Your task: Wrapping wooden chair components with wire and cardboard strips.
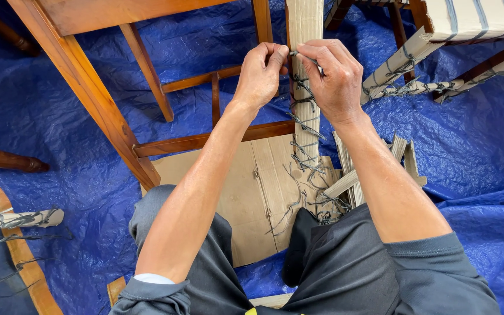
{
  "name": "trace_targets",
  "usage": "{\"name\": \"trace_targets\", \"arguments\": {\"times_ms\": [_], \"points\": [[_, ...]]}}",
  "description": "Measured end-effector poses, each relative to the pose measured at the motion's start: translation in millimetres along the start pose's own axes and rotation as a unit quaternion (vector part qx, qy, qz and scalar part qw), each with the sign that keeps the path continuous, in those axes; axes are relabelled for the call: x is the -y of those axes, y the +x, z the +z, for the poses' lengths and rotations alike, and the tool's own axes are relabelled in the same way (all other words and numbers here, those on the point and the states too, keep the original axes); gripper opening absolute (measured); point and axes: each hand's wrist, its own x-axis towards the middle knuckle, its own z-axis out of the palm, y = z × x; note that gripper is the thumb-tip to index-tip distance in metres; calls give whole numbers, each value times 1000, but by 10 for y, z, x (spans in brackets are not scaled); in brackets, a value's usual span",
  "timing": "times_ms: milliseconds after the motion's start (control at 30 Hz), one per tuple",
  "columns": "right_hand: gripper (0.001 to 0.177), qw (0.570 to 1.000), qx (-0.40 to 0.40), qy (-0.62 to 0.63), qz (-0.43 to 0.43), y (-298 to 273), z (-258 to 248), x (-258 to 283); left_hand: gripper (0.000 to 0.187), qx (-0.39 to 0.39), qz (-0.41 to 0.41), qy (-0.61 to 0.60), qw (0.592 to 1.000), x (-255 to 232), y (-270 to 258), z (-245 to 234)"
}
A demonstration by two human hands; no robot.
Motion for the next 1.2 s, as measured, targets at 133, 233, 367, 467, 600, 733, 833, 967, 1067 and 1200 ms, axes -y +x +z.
{"name": "trace_targets", "arguments": {"times_ms": [133, 233, 367, 467, 600, 733, 833, 967, 1067, 1200], "points": [[12, 1000, 4, 12, 20, -13, -6, -4, 25, -12, -2, 16, 1000, 29, 1, 7], [12, 999, 14, 26, 31, -13, -12, 10, 18, -18, 37, -11, 999, -10, -37, 24], [11, 999, 13, 34, 38, 3, -14, 23, 18, -38, 171, 49, 983, -263, -156, -13], [10, 998, 10, 37, 40, 5, -15, 22, 22, -31, 207, 124, 970, -412, -222, -51], [9, 999, 7, 40, 31, 3, -41, -2, 13, -26, 222, 177, 958, -494, -248, -70], [8, 999, 1, 32, 19, -6, -84, -9, 10, -42, 212, 203, 955, -493, -251, -122], [8, 999, 2, 28, 30, -35, -133, -32, 7, -52, 180, 213, 959, -529, -268, -192], [10, 998, 27, -21, 50, -139, -192, -60, 10, -73, 177, 274, 942, -451, -272, -280], [11, 996, 37, -27, 73, -248, -207, -153, 11, -84, 177, 279, 940, -399, -227, -283], [12, 966, 27, 141, 215, -570, -254, -480, 10, -61, 167, 258, 950, -320, -257, -331]]}}
